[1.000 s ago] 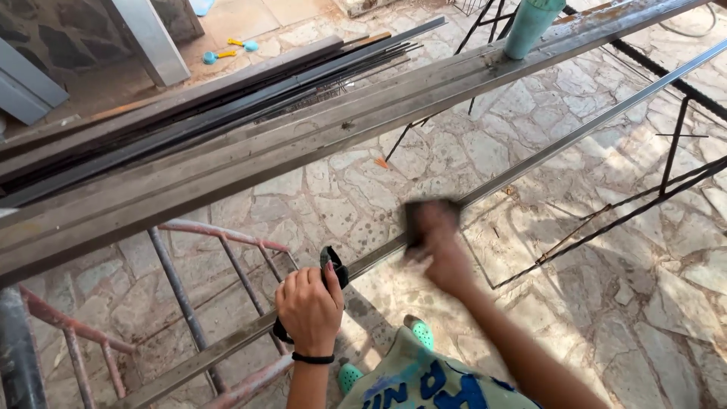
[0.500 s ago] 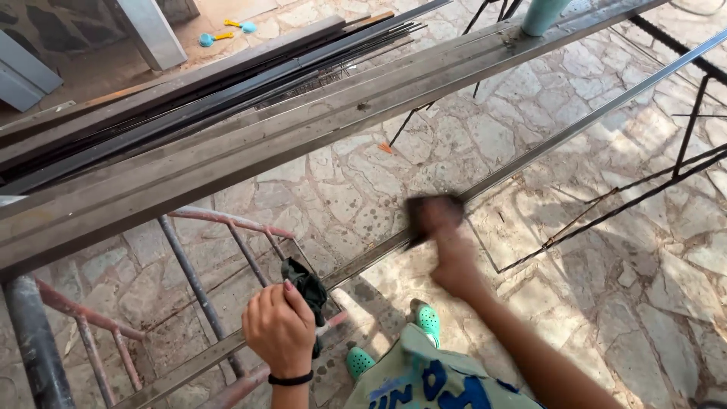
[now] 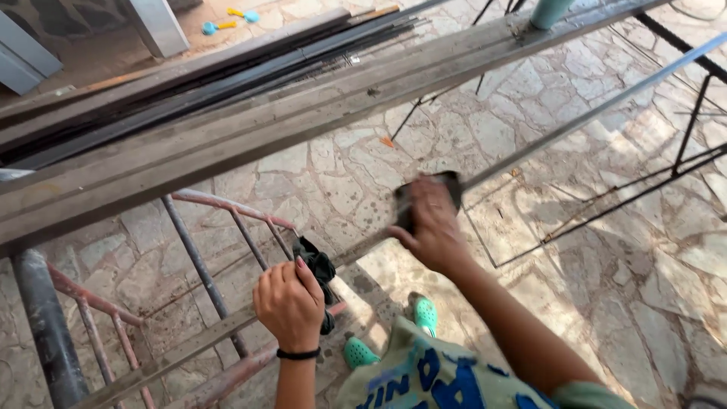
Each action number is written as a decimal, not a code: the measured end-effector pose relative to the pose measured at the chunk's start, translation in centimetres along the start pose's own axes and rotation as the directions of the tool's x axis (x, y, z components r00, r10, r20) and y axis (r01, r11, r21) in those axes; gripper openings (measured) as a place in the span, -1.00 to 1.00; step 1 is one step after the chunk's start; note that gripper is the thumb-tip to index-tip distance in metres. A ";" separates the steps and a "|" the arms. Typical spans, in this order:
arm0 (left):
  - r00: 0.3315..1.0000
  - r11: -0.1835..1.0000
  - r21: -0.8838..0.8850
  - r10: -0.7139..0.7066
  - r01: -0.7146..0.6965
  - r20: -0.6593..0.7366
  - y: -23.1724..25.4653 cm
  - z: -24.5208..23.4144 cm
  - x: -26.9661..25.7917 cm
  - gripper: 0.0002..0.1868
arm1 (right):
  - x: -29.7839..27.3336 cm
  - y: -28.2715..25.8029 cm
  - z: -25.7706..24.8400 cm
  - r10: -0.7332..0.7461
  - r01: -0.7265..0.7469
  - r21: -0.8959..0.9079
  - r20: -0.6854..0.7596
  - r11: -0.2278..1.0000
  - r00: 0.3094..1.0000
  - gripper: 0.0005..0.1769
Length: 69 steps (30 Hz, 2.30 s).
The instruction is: Sanding the surface of a long metal beam manually with a sanding block to prepare it for further processing.
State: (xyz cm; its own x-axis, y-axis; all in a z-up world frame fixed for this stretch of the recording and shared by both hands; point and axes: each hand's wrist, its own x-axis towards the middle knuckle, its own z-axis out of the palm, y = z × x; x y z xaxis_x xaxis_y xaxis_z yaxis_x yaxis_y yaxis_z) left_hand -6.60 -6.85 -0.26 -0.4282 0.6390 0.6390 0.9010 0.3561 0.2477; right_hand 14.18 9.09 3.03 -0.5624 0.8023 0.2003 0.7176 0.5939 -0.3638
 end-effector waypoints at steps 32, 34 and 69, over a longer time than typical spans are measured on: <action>0.998 0.999 0.026 -0.038 0.039 -0.041 0.5 0.0 0.0 -0.53 | -2.0 -4.3 -0.6 -0.357 0.361 0.044 0.300 0.932 0.885 0.14; 0.998 0.999 0.019 -0.047 0.047 -0.037 0.7 0.1 0.1 -0.51 | -1.8 0.4 -2.3 -0.230 0.171 0.173 0.421 0.970 0.878 0.17; 0.986 0.983 0.133 -0.110 0.127 -0.127 1.0 1.3 -0.7 -0.44 | -0.6 6.2 -2.8 -0.533 0.568 -0.248 0.197 0.785 0.823 0.33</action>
State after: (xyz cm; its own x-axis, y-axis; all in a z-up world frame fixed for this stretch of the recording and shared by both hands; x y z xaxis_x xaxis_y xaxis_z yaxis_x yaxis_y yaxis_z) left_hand -5.45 -6.07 -1.37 -0.5122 0.5042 0.6953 0.8222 0.5218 0.2273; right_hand 20.16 12.43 3.19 -0.9261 0.3318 0.1794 0.3460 0.9367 0.0539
